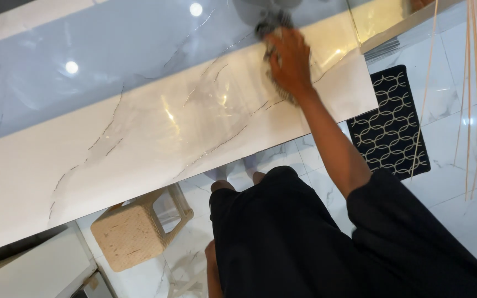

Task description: Wiping a white marble-patterned bar countertop with a cloth and arranging bar stools.

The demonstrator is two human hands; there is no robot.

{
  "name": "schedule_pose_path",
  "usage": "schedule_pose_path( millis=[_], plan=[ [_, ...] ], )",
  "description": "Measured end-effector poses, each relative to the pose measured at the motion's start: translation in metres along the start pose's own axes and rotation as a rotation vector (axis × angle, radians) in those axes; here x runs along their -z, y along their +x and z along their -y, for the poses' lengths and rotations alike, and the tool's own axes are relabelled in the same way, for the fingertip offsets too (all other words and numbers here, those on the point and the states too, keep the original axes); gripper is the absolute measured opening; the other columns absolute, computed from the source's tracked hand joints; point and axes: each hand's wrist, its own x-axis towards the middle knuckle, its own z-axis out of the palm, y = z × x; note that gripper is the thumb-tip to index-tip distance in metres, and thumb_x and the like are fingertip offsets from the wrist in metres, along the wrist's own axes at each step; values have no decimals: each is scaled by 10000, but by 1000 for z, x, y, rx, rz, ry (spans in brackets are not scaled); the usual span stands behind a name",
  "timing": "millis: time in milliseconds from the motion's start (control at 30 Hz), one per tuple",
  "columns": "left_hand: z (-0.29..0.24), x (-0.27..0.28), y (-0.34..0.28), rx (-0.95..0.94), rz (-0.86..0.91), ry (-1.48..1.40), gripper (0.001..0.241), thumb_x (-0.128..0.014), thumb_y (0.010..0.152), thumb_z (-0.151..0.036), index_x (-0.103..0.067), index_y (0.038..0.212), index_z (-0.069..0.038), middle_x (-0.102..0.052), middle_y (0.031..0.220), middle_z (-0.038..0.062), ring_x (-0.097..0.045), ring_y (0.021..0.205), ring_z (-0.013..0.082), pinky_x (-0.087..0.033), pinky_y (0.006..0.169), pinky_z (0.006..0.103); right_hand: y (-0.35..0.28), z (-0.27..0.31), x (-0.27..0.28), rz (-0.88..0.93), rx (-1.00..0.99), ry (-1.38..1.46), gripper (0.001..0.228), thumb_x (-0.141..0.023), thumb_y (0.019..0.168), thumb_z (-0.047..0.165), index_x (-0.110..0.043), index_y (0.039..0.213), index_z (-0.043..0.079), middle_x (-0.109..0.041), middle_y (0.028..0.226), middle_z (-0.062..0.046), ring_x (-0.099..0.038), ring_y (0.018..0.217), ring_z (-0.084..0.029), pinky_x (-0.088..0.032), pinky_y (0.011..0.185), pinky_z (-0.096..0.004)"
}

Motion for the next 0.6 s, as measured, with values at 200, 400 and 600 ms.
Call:
schedule_pose_path(
  millis=[200, 400, 600],
  plan=[
    [-6, 6, 21, -157, 64, 99, 388, -506, 1032, -319, -697, 1102, 11, -711, 931, 106, -638, 797, 205, -527, 680, 382, -145, -29, 37, -158, -326, -87, 558, -606, 985, 110, -554, 1538, 171, -364, 1613, -300, -332, 1492, -484, -264, 1217, -590],
    [25, 28, 16, -260, 142, 208, 372, -511, 1037, -310, -691, 978, 9, -693, 794, 100, -607, 706, 183, -503, 614, 393, -117, -121, 46, -285, -597, -209, 521, -504, 1117, 149, -389, 1604, 2, -263, 1628, -386, -245, 1533, -531, -215, 1267, -572],
    [11, 66, 58, -301, 189, 604, 418, -502, 1026, -345, -734, 940, -8, -750, 773, 98, -677, 714, 187, -531, 650, 360, -122, 54, 1, -160, -373, -101, 556, -459, 1037, 56, -416, 1583, -38, -170, 1690, -337, -137, 1583, -481, -168, 1294, -551]
  ],
)
